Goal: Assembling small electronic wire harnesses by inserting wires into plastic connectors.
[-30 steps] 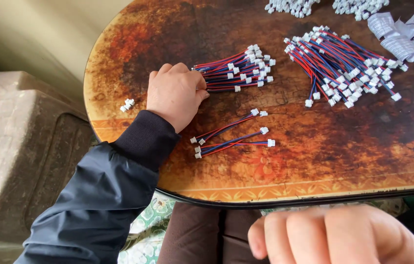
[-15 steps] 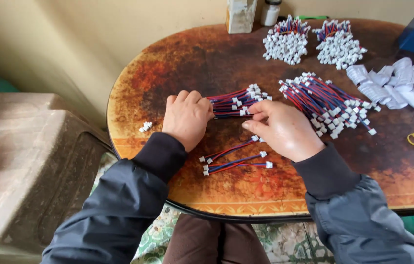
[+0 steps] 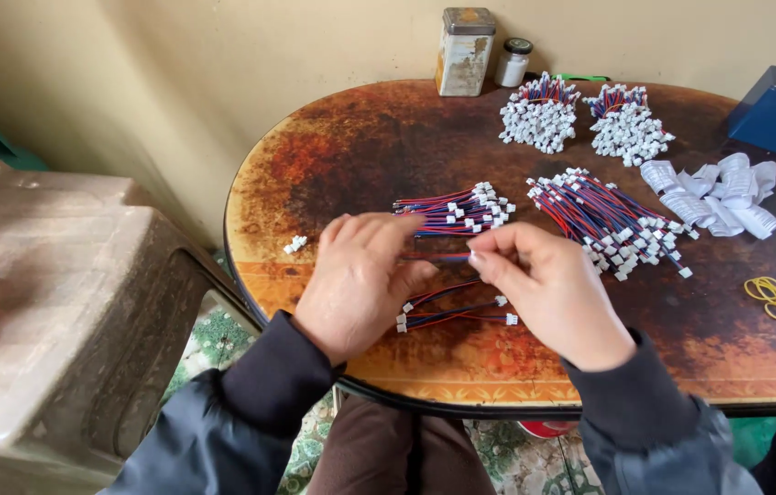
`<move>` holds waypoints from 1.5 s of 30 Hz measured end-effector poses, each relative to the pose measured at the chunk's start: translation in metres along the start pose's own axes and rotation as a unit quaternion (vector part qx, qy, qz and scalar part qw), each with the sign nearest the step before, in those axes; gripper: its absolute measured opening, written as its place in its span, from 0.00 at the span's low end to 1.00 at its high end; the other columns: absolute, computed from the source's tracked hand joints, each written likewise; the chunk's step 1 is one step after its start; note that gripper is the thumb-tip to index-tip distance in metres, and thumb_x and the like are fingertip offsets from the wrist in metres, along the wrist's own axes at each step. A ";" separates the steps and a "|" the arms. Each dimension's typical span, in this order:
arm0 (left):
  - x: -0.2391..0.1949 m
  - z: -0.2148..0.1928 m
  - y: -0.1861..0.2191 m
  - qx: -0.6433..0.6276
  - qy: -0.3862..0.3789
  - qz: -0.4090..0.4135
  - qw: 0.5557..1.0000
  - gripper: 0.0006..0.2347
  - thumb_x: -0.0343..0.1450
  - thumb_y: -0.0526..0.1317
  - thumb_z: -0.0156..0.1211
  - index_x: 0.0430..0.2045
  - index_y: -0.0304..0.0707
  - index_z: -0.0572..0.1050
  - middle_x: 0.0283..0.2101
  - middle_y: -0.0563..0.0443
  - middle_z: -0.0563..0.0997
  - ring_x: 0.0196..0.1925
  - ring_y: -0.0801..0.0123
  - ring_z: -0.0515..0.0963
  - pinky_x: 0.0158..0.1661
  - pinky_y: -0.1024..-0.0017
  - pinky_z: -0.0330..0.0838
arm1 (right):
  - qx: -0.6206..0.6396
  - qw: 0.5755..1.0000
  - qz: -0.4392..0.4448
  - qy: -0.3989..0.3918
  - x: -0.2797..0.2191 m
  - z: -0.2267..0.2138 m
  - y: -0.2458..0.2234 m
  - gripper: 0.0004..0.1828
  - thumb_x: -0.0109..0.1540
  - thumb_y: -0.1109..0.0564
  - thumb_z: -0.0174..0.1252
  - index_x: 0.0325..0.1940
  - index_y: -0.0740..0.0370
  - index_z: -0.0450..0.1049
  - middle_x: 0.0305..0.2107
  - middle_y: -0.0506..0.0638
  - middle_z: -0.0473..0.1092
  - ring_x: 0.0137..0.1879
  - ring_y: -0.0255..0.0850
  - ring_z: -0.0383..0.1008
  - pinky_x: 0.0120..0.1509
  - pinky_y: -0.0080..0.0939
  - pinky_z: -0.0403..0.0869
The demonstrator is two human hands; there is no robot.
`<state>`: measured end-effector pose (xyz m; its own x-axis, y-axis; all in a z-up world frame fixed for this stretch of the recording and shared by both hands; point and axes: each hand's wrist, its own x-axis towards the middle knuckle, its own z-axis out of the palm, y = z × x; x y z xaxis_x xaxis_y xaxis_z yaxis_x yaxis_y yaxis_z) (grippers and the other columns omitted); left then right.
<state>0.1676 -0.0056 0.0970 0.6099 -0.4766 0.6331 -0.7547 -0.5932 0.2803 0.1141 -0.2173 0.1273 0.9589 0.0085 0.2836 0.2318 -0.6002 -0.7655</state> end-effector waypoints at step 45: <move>-0.160 0.006 0.064 -0.552 0.003 -0.361 0.752 0.07 0.70 0.36 0.59 0.38 0.33 0.77 0.30 0.53 0.79 0.28 0.77 0.74 0.34 0.81 0.71 | -0.074 0.996 -0.028 -0.038 -0.132 0.062 -0.026 0.06 0.60 0.54 0.57 0.35 0.56 0.77 0.28 0.43 0.76 0.34 0.34 0.75 0.42 0.34 0.70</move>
<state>0.0231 0.0286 0.0094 0.9583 -0.2843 0.0304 0.0296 0.2045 0.9784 -0.0081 -0.1534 0.0744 0.9563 0.1025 0.2737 0.2635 -0.7078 -0.6554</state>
